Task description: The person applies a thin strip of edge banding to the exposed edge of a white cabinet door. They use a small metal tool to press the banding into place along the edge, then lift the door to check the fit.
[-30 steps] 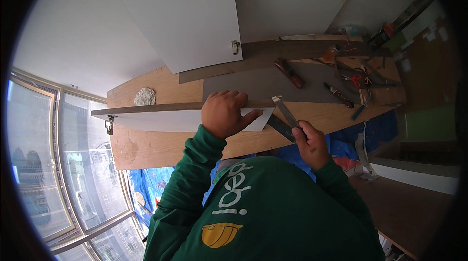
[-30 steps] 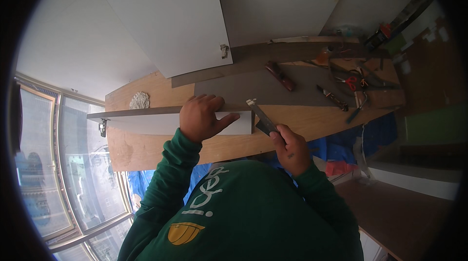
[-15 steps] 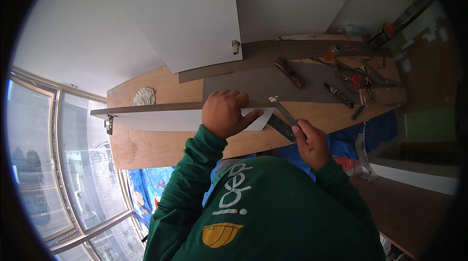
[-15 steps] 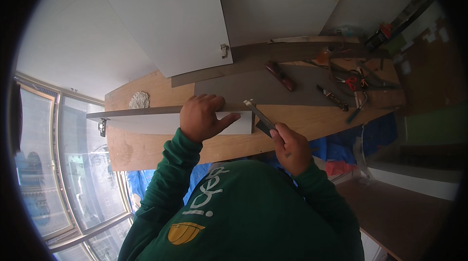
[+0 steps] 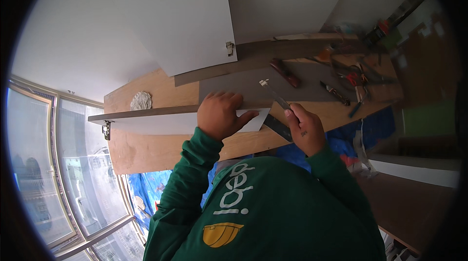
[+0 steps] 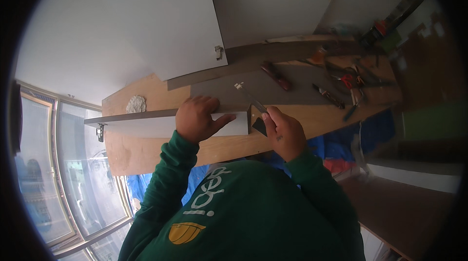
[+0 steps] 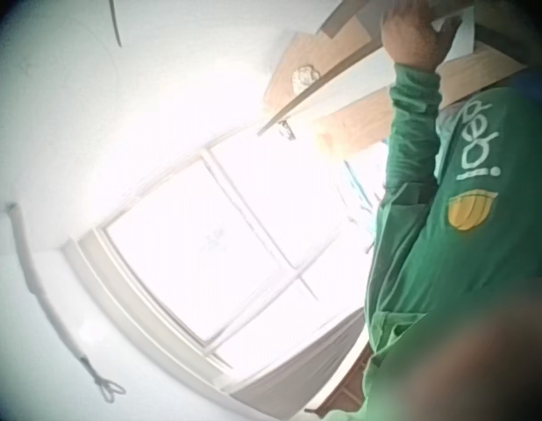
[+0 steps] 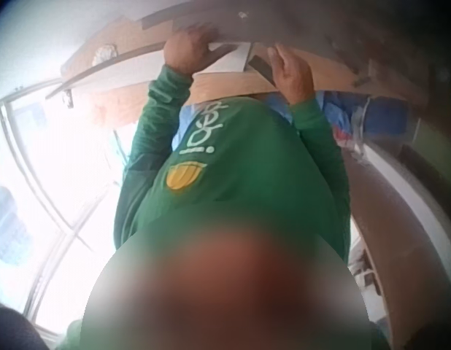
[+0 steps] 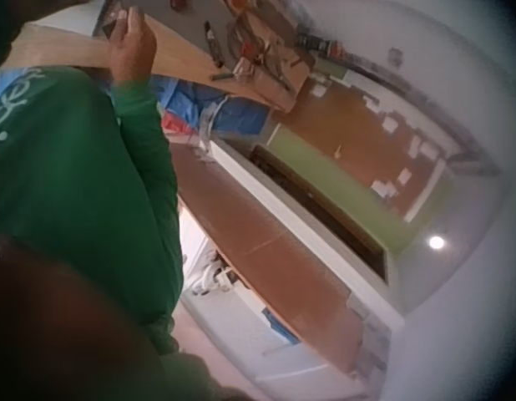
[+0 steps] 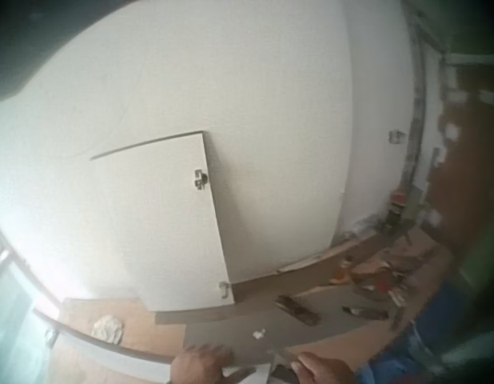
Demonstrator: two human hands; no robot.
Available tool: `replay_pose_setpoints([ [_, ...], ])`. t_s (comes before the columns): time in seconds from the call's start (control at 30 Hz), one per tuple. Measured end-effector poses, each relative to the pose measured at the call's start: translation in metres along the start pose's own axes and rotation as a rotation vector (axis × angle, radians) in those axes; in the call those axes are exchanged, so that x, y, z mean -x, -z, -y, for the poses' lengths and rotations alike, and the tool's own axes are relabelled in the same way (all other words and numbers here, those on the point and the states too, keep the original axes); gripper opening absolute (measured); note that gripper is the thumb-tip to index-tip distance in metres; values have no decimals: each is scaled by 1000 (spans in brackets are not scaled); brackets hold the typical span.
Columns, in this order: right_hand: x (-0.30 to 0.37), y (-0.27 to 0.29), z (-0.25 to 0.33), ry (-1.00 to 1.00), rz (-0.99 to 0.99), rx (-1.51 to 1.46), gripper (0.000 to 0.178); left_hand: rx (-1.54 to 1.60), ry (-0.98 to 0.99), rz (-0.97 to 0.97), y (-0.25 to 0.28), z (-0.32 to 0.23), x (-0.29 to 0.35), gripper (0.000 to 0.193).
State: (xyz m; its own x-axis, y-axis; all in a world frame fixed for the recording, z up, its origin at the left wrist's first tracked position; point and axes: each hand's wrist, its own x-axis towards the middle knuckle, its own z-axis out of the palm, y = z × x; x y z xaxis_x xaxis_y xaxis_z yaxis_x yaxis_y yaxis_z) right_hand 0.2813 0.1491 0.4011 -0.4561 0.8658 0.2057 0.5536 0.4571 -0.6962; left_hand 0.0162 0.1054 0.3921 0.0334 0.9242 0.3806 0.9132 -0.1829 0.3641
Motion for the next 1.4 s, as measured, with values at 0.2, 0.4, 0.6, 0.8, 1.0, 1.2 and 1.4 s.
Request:
replay_pose_setpoints([
  [0.2,20,10,0,-92,24,-67,21,13,-4,10,0,0,-3,50],
  [0.4,30,14,-5,-73,56,-27,22,13,-3,9,1,-1,-5,50],
  [0.6,5,2,-6,17,43,15,20,5,-17,-17,0,-1,-7,53],
  [0.8,5,13,-5,-18,25,-26,20,-19,-37,-16,0,0,-9,56],
  [1.0,13,9,-5,23,24,-29,24,-37,-27,-5,0,-1,-9,58],
  [1.2,-14,7,-10,12,-15,-28,32,-28,-30,5,2,-1,-11,60],
  [1.4,16,11,-3,4,-6,-72,33,-33,-11,8,0,-2,-8,61],
])
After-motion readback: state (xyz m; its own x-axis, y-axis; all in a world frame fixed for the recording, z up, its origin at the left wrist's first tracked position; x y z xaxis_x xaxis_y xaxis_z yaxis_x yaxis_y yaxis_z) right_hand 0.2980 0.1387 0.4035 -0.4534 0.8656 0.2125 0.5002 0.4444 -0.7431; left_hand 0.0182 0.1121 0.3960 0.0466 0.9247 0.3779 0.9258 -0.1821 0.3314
